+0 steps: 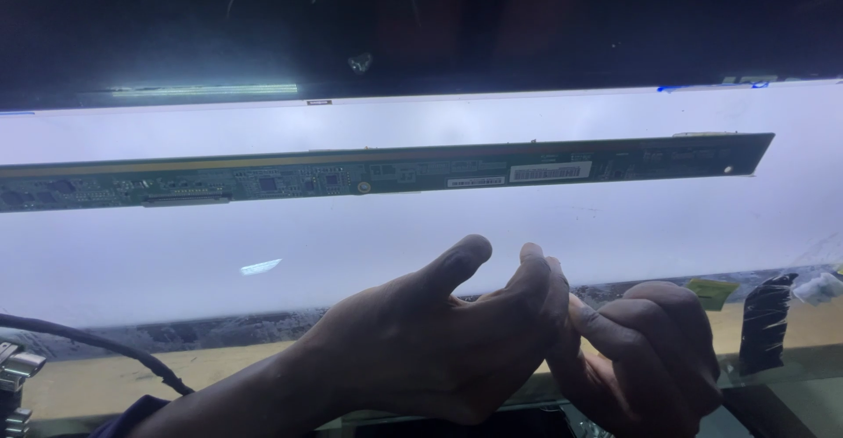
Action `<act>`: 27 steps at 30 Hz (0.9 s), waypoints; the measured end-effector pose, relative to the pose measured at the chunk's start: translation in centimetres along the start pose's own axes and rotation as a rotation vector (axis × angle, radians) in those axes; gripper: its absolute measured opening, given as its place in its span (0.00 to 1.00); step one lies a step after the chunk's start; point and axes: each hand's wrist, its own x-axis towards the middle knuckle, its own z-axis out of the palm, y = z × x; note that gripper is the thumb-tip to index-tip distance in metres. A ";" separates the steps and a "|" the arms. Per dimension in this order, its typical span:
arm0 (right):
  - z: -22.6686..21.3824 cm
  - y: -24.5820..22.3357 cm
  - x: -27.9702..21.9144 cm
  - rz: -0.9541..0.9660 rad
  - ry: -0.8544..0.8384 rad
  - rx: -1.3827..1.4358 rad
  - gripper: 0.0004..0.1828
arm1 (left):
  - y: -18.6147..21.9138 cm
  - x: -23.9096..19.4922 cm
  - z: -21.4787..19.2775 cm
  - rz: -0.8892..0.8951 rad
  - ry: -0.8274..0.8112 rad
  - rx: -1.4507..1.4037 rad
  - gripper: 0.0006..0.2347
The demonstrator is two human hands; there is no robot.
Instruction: The person cleans small electronic components and a circuit board using a cotton swab. They wipe the surfaces of the items and place them on a lighted workbench. The person also briefly stands and walks to retrieve a cotton swab from a container.
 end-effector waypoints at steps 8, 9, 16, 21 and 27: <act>0.0 0.5 -0.2 -0.044 0.024 0.018 0.07 | -0.1 0.2 0.0 0.003 0.024 -0.001 0.09; 0.0 0.2 0.1 -0.042 0.022 0.021 0.07 | 0.0 0.2 -0.1 0.002 0.021 -0.002 0.09; 0.1 0.3 0.1 -0.025 0.002 0.014 0.08 | -0.1 0.3 -0.2 0.015 -0.007 -0.002 0.09; 0.1 0.0 0.8 -0.068 -0.021 0.028 0.08 | -0.1 0.5 0.0 0.013 0.004 0.017 0.06; -0.7 -0.2 -0.4 0.100 -0.042 -0.020 0.09 | 0.1 0.3 0.3 0.015 -0.019 0.008 0.08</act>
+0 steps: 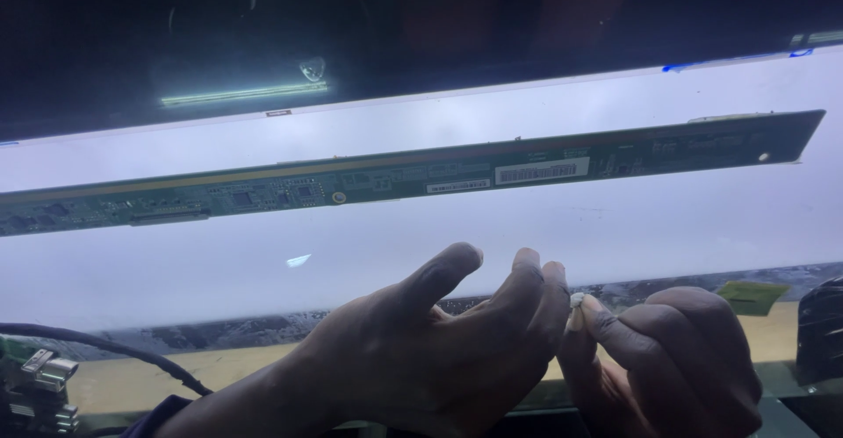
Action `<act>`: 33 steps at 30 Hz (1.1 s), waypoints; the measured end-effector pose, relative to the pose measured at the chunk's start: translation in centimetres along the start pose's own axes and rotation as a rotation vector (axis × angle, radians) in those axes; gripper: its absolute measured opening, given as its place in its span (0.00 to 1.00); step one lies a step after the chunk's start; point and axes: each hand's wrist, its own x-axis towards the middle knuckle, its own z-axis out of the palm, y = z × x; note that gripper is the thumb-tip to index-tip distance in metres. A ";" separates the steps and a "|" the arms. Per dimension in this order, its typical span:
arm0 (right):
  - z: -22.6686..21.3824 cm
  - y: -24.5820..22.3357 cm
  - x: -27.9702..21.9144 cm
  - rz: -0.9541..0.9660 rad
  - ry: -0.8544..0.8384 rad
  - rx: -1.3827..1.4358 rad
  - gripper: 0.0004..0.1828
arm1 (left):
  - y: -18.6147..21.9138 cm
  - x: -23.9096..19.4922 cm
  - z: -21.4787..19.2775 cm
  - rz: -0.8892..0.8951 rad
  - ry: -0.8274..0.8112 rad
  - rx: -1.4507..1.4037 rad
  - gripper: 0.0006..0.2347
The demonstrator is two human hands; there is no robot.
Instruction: The person cleans small electronic components and a circuit board using a cotton swab. They wipe the surfaces of the items and place them on a lighted workbench. The person also briefly stands and walks to retrieve a cotton swab from a container.
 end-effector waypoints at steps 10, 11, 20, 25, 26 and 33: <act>-0.7 1.1 -1.6 0.063 -0.120 -0.033 0.04 | -0.1 0.2 0.2 0.026 -0.072 0.018 0.05; -0.8 1.2 -1.7 0.056 -0.142 -0.036 0.05 | -0.1 0.2 0.2 0.042 -0.075 0.041 0.06; -1.0 1.2 -1.7 0.076 -0.168 -0.024 0.06 | 0.1 -0.1 0.3 0.031 -0.074 0.025 0.04; -1.0 1.5 -2.0 0.059 -0.178 -0.021 0.06 | 0.0 0.1 0.1 0.028 -0.070 0.010 0.05; -1.0 1.6 -2.1 0.059 -0.183 -0.022 0.06 | -0.1 0.1 0.1 0.026 -0.068 -0.004 0.05; -0.7 1.6 -2.3 0.068 -0.150 -0.034 0.06 | 0.1 -0.3 0.2 0.035 -0.087 -0.001 0.03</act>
